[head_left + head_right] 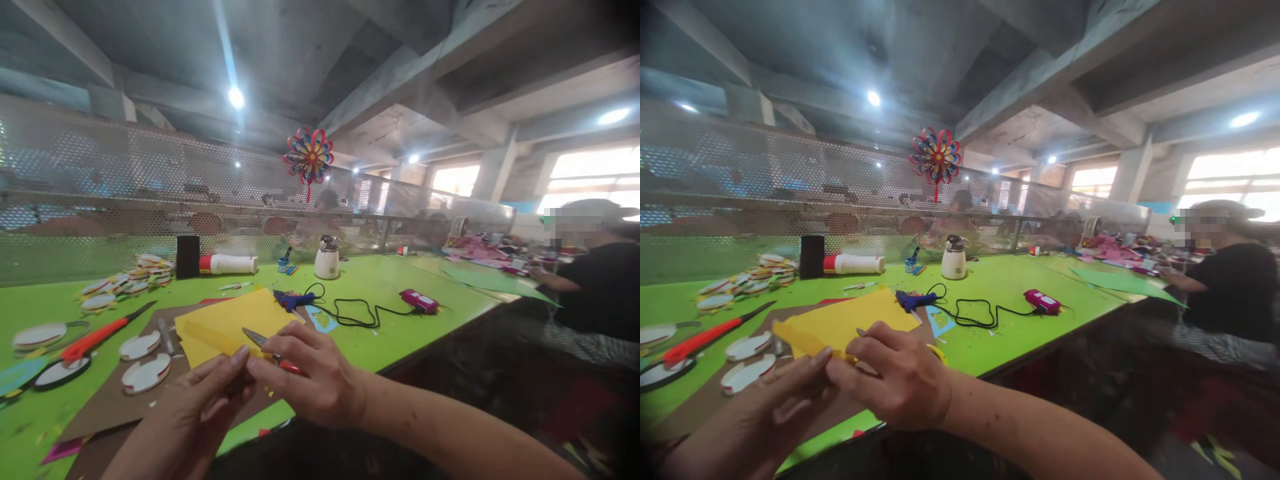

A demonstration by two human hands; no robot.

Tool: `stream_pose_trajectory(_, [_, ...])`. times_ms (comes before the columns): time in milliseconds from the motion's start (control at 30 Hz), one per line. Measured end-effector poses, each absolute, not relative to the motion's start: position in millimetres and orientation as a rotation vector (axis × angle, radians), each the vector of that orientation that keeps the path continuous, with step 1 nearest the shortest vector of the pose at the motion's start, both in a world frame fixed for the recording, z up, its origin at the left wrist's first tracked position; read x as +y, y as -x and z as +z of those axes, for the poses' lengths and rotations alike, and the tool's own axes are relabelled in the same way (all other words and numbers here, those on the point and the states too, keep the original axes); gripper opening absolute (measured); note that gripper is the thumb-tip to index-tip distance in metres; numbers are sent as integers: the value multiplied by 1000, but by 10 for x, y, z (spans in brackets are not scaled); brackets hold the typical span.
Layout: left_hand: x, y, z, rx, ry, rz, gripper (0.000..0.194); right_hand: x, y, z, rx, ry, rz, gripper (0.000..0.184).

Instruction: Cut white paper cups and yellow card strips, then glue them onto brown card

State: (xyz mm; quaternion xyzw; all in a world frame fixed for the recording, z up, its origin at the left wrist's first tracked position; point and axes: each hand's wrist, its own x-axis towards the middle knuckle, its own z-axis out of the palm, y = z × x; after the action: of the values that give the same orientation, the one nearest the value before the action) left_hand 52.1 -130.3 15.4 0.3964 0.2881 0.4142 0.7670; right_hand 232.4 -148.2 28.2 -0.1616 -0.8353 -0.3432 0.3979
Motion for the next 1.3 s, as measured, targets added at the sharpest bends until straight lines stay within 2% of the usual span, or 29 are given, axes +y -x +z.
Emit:
stream_pose_trajectory(267, [-1483,-685,177,557,-802,1024,21,-1545,-2381,79,-2037,494,-720,25])
stream_pose_trajectory(633, [-1413,-574,42,693,-730,1164,13,-1674,-2560,-333,-2052,725,-484,44])
stream_pose_trajectory(800, [-1234,-526,11,778,-750,1246,16,-1555,-2749,-340,-2115,1176,-344,28])
stream_pose_trajectory(967, [-1116,-477,-36,771,-835,1310,24,-1348,-2803,-351,-2279,1431,-196,25])
stream_pose_trajectory(1167, [-984,-341,-22,807,-927,1446,29,-1215,-2744,-334,-2327,1618,27,50])
stream_pose_trajectory(1300, [-906,-269,-4,822,-959,1480,29,-1070,-2683,-282,-2256,1706,154,45])
